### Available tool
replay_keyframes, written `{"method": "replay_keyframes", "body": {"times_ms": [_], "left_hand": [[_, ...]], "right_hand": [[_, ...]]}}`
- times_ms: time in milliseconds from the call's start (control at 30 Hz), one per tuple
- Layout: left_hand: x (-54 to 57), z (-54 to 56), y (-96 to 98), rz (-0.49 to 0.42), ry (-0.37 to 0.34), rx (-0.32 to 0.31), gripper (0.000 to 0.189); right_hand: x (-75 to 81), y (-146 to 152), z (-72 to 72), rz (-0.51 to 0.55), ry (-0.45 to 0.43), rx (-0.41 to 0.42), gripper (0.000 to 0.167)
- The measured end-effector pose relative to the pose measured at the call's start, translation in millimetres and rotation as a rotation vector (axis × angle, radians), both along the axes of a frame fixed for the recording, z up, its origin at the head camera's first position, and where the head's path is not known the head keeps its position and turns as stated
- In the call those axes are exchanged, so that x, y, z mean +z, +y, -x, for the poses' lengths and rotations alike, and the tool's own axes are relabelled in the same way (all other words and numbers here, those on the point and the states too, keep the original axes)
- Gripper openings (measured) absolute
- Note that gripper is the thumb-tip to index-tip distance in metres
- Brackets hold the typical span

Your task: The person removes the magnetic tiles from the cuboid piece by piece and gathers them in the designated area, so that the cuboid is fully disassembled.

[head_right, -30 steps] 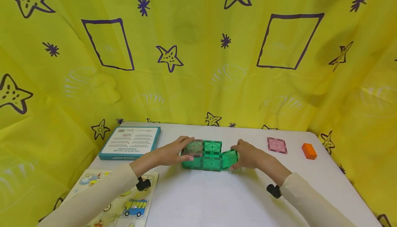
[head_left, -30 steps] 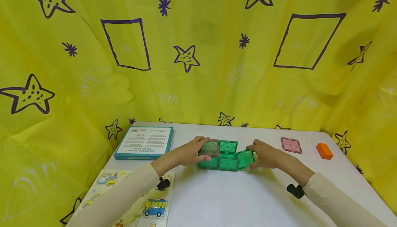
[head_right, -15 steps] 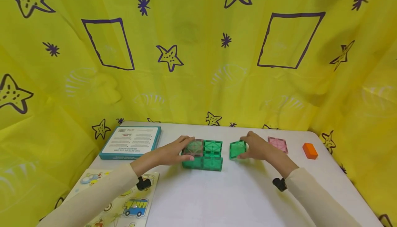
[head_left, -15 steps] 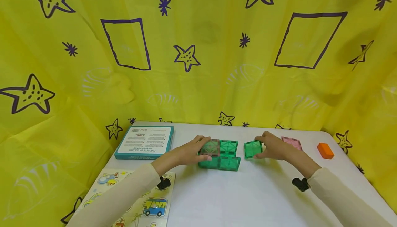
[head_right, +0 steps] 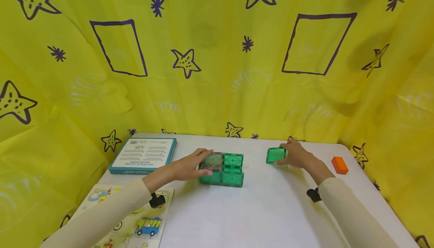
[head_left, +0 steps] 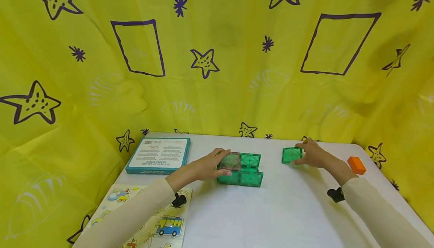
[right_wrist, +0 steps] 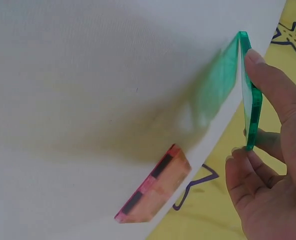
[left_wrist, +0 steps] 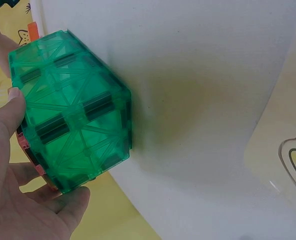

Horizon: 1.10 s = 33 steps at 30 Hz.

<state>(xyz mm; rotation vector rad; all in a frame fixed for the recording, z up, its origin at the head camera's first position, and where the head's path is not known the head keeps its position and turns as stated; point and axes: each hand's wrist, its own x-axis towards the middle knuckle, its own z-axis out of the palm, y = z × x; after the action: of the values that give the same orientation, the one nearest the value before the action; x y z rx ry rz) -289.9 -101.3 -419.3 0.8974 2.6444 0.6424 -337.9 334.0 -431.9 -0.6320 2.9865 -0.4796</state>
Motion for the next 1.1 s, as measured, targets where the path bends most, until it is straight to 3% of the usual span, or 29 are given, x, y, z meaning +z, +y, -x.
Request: {"method": "replay_keyframes", "body": {"times_ms": [467,700,933,1100], "left_hand": [[1.0,-0.1,-0.9,0.0,-0.004,0.005,0.083],[-1.0,0.7,-0.4,0.002,-0.001,0.002,0.084],[-1.6,0.5,0.5,0.006,0.002,0.005,0.084],[-0.7,-0.1,0.1,0.009,0.005,0.011,0.083]], "right_hand": [[-1.9,11,15.4,-0.082,-0.075,-0.025,0.085],[-5.0,12,15.3,-0.017,-0.086,-0.026,0.066],[-2.5,12,12.5,-0.06,-0.137,-0.032,0.051],[0.4,10,13.2,-0.091,-0.174,-0.042,0.05]]}}
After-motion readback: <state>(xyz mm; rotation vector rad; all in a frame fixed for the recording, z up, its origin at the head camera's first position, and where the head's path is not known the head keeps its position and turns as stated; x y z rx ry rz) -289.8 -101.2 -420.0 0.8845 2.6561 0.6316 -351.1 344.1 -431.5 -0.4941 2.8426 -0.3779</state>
